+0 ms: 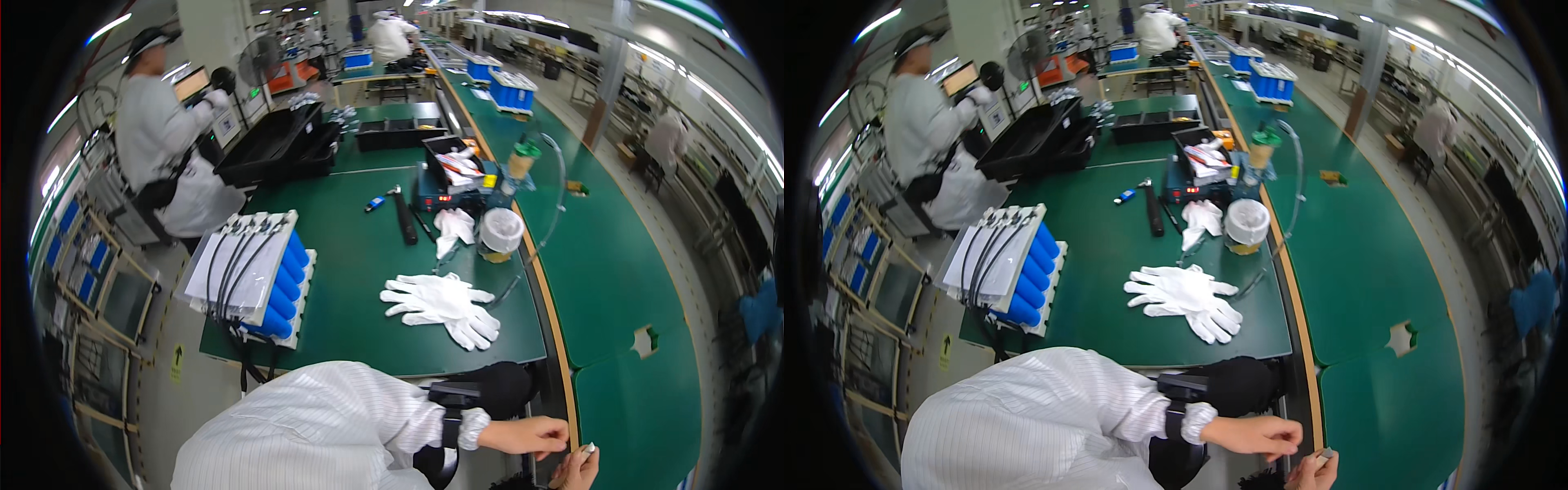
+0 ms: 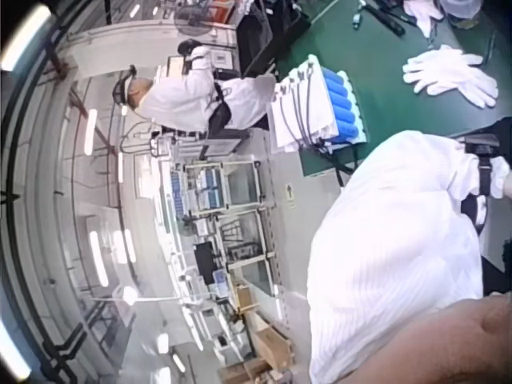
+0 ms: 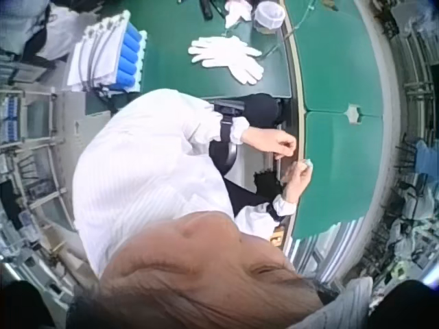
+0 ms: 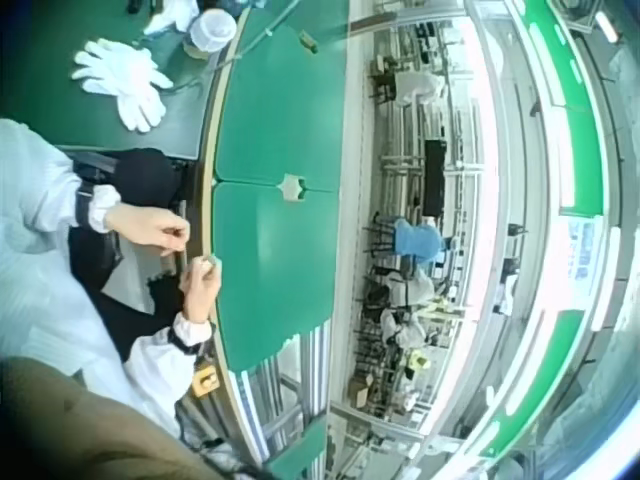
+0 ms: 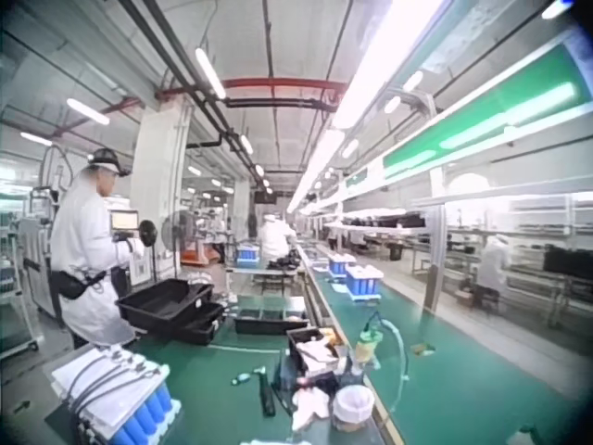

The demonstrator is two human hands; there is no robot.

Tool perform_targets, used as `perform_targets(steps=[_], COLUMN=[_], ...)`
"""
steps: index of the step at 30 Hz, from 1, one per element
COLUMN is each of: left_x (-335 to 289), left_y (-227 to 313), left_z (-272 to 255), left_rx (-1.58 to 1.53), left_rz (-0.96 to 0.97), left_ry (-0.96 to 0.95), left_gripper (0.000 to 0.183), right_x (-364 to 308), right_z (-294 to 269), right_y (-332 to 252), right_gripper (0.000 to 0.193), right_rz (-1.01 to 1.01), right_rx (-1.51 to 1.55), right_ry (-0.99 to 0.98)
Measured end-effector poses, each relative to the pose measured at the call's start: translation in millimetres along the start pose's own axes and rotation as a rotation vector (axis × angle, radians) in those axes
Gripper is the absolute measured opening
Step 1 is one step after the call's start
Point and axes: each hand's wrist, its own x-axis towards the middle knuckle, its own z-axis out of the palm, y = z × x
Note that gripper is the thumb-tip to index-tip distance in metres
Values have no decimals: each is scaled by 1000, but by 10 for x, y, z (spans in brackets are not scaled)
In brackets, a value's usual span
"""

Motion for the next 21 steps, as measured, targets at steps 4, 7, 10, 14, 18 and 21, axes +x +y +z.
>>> perform_targets(steps=[4,7,10,14,18,21], left_x=[-648,-1217,-1682,-1917,-1776,-1496], left_y=[315,431,426,295,160,85], left_z=[-276,-496,-674,-849,-928,-864], left_rx=[-77,-62,-79,-187,-316,-361], left_rz=[45,20,64,103,165,163], left_ry=[333,536,634,810,790,691], left_gripper=[18,16,16,16,15,16], right_x=[97,156,158,117,244,347], right_z=[274,499,806,1097,1140,1090], right_y=[49,120,56,-69,-122,-280], right_gripper=[13,28,29,27,28,21], right_rz=[122,209,305,255,253,204], right_rx=[218,315,240,133,82,-29], right_ry=[43,-180,-318,-363,-364,-326])
